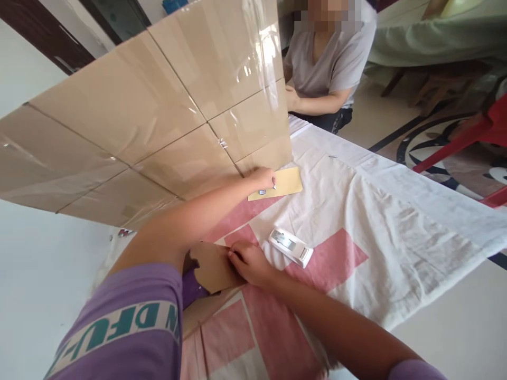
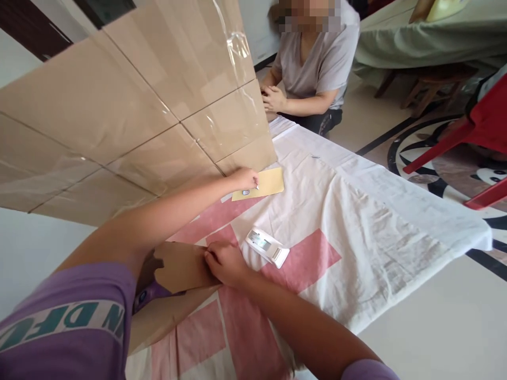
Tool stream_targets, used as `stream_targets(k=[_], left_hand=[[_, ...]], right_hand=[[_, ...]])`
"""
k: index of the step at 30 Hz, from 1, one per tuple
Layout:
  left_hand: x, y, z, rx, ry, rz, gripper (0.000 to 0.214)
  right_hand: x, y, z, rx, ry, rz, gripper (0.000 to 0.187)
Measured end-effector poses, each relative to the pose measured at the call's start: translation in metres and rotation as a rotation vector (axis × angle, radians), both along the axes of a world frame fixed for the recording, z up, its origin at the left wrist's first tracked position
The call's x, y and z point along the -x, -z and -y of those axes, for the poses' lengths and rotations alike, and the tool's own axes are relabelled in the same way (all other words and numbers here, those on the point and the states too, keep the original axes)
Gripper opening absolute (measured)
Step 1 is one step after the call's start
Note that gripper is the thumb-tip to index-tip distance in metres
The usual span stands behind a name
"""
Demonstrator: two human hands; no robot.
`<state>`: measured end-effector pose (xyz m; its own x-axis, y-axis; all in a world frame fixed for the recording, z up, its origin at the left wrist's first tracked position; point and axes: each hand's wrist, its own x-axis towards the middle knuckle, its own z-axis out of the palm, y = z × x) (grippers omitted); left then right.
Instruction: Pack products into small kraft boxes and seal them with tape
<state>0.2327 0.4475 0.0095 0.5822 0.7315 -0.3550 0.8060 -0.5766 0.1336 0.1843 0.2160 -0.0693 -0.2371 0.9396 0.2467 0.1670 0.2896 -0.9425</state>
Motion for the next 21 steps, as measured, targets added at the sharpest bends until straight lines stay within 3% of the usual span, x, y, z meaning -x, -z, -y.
stream_targets(k=[9,12,14,16,17,20,21], left_hand=[[-0.017,0.018,-0.029,-0.043,-0.129,-0.086,0.037],[-0.023,0.013,-0.025,-0.019,-0.135,-0.056,0.036],[-0.013,-0.002,-0.020,0.002,-0.129,-0.012,0.032],[0.022,-0.025,-0.015,0.024,-0.133,0.040,0.024],[0.050,-0.038,-0.012,0.037,-0.140,0.058,0.019],[0.180,-0.079,0.007,0.104,-0.292,0.138,0.011],[0.232,-0.090,0.020,0.150,-0.465,0.288,0.015]], right_hand=[[-0.001,-0.005,0.004,0.019,0.016,0.035,0.018],[-0.002,-0.004,0.003,0.029,-0.001,0.006,0.019],[-0.003,-0.003,0.003,0.047,-0.015,-0.004,0.020],[-0.004,-0.003,0.004,0.066,-0.029,-0.007,0.021],[-0.005,-0.003,0.005,0.073,-0.035,-0.009,0.022],[-0.005,-0.003,0.005,0.087,-0.037,-0.028,0.023],[-0.005,-0.002,0.004,0.092,-0.032,-0.030,0.024]])
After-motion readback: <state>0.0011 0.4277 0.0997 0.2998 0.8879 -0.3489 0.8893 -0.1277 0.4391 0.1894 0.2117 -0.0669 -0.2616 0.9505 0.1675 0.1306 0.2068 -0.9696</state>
